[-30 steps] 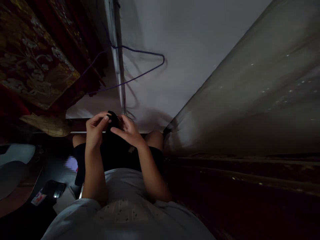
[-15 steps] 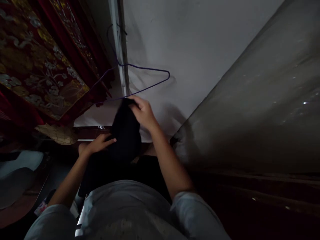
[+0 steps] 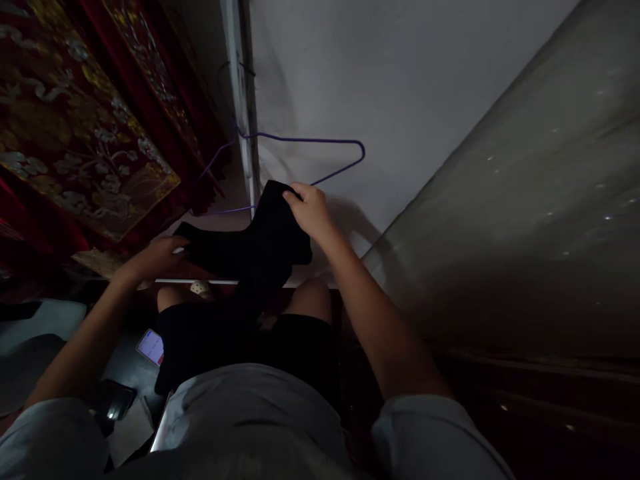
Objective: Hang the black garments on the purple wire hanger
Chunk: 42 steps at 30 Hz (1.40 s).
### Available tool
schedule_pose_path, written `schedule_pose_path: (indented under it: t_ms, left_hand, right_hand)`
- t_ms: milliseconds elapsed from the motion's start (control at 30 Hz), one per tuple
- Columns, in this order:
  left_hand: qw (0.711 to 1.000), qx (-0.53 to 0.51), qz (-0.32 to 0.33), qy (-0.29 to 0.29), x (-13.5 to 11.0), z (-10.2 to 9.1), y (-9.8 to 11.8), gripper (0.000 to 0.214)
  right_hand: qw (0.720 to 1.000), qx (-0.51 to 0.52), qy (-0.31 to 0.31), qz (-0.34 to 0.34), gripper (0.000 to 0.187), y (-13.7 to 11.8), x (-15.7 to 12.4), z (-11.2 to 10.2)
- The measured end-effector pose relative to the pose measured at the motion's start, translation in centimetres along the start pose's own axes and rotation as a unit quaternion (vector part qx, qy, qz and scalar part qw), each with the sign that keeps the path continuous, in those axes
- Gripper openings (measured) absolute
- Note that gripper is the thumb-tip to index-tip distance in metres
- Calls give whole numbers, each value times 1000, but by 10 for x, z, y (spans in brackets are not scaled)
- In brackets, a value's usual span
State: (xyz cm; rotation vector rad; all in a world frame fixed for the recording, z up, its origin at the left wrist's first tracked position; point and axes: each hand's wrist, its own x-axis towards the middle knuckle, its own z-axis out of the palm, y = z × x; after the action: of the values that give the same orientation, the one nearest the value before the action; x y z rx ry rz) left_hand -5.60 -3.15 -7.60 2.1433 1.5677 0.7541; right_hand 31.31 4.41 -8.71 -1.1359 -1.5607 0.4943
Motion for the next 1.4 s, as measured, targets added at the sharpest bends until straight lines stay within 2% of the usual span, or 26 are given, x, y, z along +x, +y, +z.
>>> schedule_pose_path:
  t_ms: [100, 167, 233, 300, 367, 400, 500, 633, 733, 833, 900, 967, 1033, 1067, 1133, 1300, 1400]
  left_hand:
    - [991, 87, 96, -24, 13, -27, 29, 22]
    - [981, 151, 114, -54, 19, -38, 44, 28]
    - [962, 202, 92, -161, 24, -38, 50, 32]
    - [930, 238, 48, -275, 28, -32, 49, 33]
    - [910, 263, 18, -321, 30, -24, 44, 33]
    - [910, 270, 15, -316, 31, -21, 41, 33]
    - [929, 268, 15, -254, 32, -21, 40, 34]
    - [950, 249, 2, -191, 26, -42, 50, 35]
    - [963, 219, 60, -145, 20, -61, 64, 32]
    - [984, 137, 104, -36, 25, -66, 78, 29]
    - [994, 33, 84, 55, 34, -58, 84, 28]
    - [983, -35, 80, 159, 45, -46, 87, 22]
    - [966, -34, 120, 229, 54, -35, 87, 17]
    - [960, -17, 145, 239, 56, -32, 86, 19]
    - [958, 23, 177, 223, 57, -32, 85, 22]
    - [956, 99, 196, 196, 47, -41, 84, 23]
    - [954, 125, 201, 182, 40, -41, 85, 23]
  right_hand:
    - [999, -36, -12, -3, 27, -13, -6, -9]
    - [998, -59, -18, -9, 28, -19, -8, -11]
    - [997, -77, -15, -15, 32, -24, -8, -11]
    - [996, -85, -19, -14, 37, -29, -6, -11]
    - [996, -84, -33, -9, 40, -36, -4, -12]
    - [996, -82, -36, -9, 41, -40, -3, -14]
    - [996, -80, -11, -23, 41, -54, -4, -22]
    - [994, -97, 24, -53, 41, -67, -13, -34]
    - [993, -102, 29, -57, 43, -69, -18, -37]
    - [996, -72, 19, -40, 43, -72, -23, -33]
    - [999, -20, 4, -25, 40, -76, -28, -28]
    - [999, 30, -5, -20, 38, -81, -34, -26]
    - [999, 38, -6, -30, 39, -84, -39, -28]
    - [999, 23, 2, -39, 40, -83, -39, -32]
    - [997, -20, 40, -57, 37, -80, -38, -43]
    - [976, -87, 182, -77, 15, -65, -23, -75]
    - [967, -95, 227, -60, 24, -65, -21, -80]
